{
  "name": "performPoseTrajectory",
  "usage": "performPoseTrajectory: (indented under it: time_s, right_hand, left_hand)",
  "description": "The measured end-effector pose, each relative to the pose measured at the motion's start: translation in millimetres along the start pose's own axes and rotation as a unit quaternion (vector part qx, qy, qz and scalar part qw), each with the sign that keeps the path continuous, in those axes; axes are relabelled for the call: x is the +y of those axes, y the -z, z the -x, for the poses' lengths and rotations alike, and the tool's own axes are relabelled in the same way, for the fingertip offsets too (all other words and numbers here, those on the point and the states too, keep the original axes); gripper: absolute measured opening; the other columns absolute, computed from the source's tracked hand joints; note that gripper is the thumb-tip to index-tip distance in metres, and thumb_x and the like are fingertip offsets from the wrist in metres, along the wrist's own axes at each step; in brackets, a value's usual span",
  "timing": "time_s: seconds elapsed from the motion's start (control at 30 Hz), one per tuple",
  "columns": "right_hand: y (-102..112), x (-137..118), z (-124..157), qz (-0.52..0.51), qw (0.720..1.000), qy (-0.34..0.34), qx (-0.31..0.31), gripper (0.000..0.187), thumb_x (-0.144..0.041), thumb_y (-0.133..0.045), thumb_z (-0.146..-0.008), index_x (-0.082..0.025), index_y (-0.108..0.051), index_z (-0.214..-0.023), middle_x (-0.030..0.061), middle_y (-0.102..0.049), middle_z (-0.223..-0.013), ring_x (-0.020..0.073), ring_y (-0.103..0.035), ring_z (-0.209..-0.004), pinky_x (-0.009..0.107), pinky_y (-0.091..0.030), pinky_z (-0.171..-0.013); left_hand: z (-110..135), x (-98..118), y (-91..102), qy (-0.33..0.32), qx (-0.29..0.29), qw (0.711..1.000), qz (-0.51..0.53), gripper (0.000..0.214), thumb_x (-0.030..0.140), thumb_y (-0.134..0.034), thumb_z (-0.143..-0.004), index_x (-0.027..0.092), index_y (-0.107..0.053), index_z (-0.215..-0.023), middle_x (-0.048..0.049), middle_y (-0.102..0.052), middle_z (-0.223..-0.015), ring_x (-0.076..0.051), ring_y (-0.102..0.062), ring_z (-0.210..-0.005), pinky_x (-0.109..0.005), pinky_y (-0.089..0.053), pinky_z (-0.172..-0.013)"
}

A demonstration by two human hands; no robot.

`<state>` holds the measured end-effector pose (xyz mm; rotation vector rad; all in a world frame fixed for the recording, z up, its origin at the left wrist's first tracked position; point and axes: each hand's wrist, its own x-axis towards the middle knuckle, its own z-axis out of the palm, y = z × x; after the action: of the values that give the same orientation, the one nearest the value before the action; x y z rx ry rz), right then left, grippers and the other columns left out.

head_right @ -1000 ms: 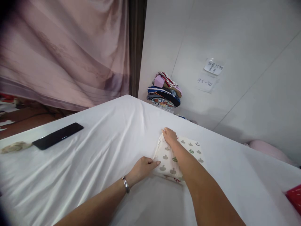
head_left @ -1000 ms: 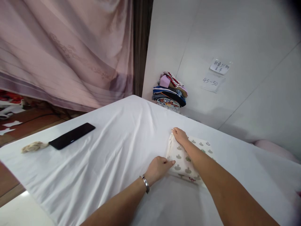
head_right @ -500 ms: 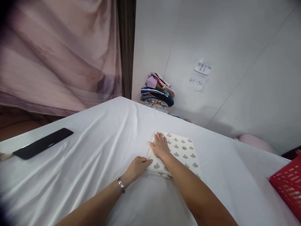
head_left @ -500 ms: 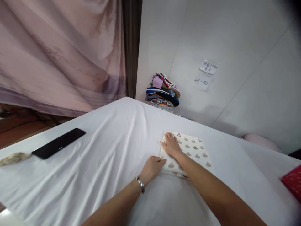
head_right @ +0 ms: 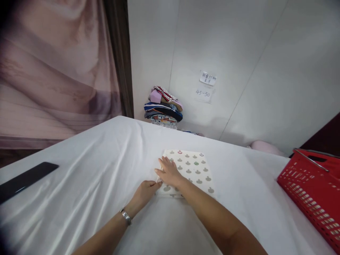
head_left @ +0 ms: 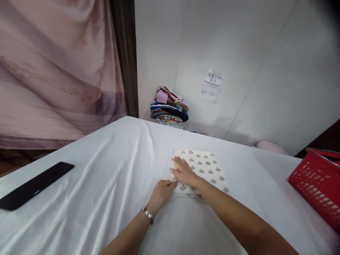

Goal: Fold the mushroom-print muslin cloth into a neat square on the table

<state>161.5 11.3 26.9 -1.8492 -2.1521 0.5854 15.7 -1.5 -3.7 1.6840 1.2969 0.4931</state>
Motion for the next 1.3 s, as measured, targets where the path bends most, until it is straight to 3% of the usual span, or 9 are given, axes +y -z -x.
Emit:
performPoseTrajectory:
  time_s: [0.3,0.4,0.5,0.6,0.73,0.9,1.0,1.13,1.3]
  right_hand:
    - [-17,13,27,0.086,0.996,-0.007,0.033,0.061,-0.048,-0.019,-0.092,-0.011,-0.027,-0.140,0.0132,-0.020,-0.148,0.0255,-0.012,-0.136,0.048,-0.008,-0.107]
    - [-19,12,25,0.081,0.996,-0.011,0.044,0.060,-0.047,-0.019,-0.092,-0.011,-0.028,-0.139,0.0125,-0.021,-0.147,0.0253,-0.013,-0.136,0.047,-0.008,-0.107]
    - [-16,8,23,0.085,0.995,-0.019,0.039,0.056,-0.038,-0.026,-0.092,-0.010,-0.028,-0.140,0.0129,-0.021,-0.147,0.0259,-0.012,-0.136,0.048,-0.008,-0.107]
    - [-10,3,27,0.097,0.995,0.004,0.029,0.053,-0.028,-0.037,-0.087,-0.015,-0.031,-0.139,0.0119,-0.027,-0.145,0.0283,-0.016,-0.134,0.049,-0.008,-0.106]
    - [-1,5,63,0.039,0.997,0.060,0.015,0.050,-0.037,-0.036,-0.089,-0.023,-0.034,-0.137,0.0062,-0.035,-0.143,0.0253,-0.024,-0.132,0.046,-0.017,-0.106]
    - [15,29,130,0.021,0.994,0.101,-0.039,0.056,-0.045,-0.036,-0.089,-0.025,-0.027,-0.141,0.0031,-0.022,-0.148,0.0206,-0.016,-0.136,0.042,-0.009,-0.110]
    - [35,55,139,0.020,0.998,0.053,0.008,0.053,-0.047,-0.030,-0.090,-0.026,-0.030,-0.139,0.0012,-0.026,-0.146,0.0190,-0.016,-0.136,0.041,-0.008,-0.111]
    - [49,99,114,0.049,0.985,-0.088,0.143,0.059,-0.046,-0.032,-0.089,-0.016,-0.030,-0.139,0.0073,-0.019,-0.148,0.0222,-0.009,-0.137,0.044,-0.010,-0.110]
    - [30,143,90,-0.009,0.974,-0.189,0.121,0.066,-0.045,-0.037,-0.084,-0.005,-0.033,-0.136,0.0137,-0.018,-0.148,0.0254,-0.007,-0.136,0.041,-0.015,-0.110]
  left_hand:
    - [-2,-1,4.7,-0.005,0.019,1.000,-0.024,0.042,0.050,-0.045,-0.075,0.017,-0.042,-0.048,0.0055,-0.033,-0.046,-0.010,-0.035,-0.050,-0.024,-0.024,-0.049]
    - [2,13,11.5,-0.021,0.083,0.995,-0.053,0.028,0.041,-0.046,-0.077,0.017,-0.059,-0.070,0.0024,-0.053,-0.058,-0.012,-0.048,-0.057,-0.023,-0.033,-0.055]
    - [-5,37,8.9,-0.107,0.140,0.980,-0.092,0.027,0.034,-0.045,-0.081,0.019,-0.060,-0.097,-0.0030,-0.064,-0.087,-0.015,-0.057,-0.077,-0.025,-0.041,-0.071]
    - [-29,59,-4.0,-0.242,0.083,0.956,-0.143,0.036,0.034,-0.043,-0.084,0.019,-0.055,-0.114,-0.0078,-0.053,-0.124,-0.018,-0.047,-0.114,-0.028,-0.033,-0.097]
    - [-65,57,-21.1,-0.153,0.004,0.962,-0.227,0.051,0.046,-0.039,-0.086,0.018,-0.042,-0.129,-0.0096,-0.026,-0.146,-0.024,-0.014,-0.136,-0.046,-0.015,-0.108]
    - [-75,35,-27.3,-0.173,0.029,0.950,-0.259,0.048,0.045,-0.033,-0.090,0.025,-0.034,-0.134,-0.0035,-0.019,-0.149,-0.020,-0.008,-0.137,-0.049,-0.010,-0.108]
    - [-71,34,-26.1,-0.172,0.023,0.949,-0.264,0.048,0.044,-0.033,-0.090,0.026,-0.033,-0.135,-0.0037,-0.018,-0.149,-0.020,-0.007,-0.137,-0.049,-0.011,-0.108]
    - [-69,40,-25.0,-0.163,0.018,0.949,-0.269,0.048,0.043,-0.031,-0.091,0.025,-0.033,-0.135,-0.0043,-0.018,-0.149,-0.020,-0.007,-0.137,-0.049,-0.011,-0.107]
    - [-69,41,-26.0,-0.157,0.022,0.952,-0.260,0.047,0.041,-0.031,-0.091,0.024,-0.033,-0.135,-0.0047,-0.019,-0.149,-0.020,-0.008,-0.137,-0.049,-0.012,-0.108]
